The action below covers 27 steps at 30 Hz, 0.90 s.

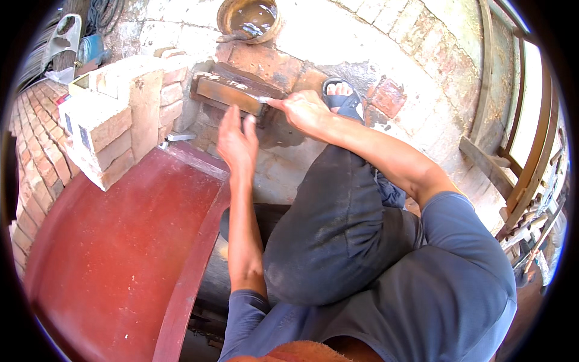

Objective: The person selects a metal rod from a table and sharpens it on a grinding stone. They repeatedly rub the rod against the stone, occasionally dipping it into a bowl of water and inspecting the edge. The person continues this process for several minutes.

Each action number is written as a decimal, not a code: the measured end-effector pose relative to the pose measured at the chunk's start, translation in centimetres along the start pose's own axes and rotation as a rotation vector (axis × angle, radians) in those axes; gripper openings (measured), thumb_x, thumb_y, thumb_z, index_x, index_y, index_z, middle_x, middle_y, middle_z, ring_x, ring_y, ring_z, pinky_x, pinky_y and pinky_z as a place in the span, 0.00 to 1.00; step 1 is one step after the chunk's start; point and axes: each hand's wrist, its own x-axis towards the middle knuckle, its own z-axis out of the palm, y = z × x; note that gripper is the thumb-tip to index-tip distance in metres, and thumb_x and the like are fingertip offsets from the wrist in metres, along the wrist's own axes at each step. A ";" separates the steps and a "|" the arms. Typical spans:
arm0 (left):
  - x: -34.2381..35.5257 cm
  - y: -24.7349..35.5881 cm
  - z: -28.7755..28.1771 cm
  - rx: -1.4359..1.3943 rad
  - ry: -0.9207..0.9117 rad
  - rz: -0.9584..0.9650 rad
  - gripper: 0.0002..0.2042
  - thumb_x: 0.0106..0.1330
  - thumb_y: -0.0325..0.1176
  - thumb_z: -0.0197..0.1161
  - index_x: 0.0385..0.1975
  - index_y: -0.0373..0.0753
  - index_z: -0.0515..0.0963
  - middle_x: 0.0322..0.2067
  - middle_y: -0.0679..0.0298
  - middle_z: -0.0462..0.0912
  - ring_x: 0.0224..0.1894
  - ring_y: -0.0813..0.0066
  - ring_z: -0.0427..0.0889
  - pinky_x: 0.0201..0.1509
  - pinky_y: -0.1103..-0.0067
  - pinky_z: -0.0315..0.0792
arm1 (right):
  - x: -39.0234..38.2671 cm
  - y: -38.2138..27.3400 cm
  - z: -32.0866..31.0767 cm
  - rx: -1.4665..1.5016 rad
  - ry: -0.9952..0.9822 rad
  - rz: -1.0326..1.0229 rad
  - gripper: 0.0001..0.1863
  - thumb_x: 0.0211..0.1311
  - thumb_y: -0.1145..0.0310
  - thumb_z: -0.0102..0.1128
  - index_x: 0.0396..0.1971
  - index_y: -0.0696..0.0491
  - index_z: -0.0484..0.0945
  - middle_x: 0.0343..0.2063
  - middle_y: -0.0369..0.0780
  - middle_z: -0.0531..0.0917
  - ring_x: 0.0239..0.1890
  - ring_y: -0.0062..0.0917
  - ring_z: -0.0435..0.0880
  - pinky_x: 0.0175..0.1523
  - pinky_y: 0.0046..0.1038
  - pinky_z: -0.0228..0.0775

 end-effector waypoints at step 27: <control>-3.0 -2.3 4.3 0.093 -0.198 0.110 0.37 0.71 0.39 0.69 0.79 0.37 0.63 0.82 0.50 0.58 0.83 0.54 0.59 0.84 0.55 0.54 | 0.9 0.3 1.0 -0.063 0.103 -0.092 0.23 0.64 0.73 0.57 0.59 0.50 0.87 0.27 0.52 0.88 0.33 0.48 0.90 0.43 0.46 0.83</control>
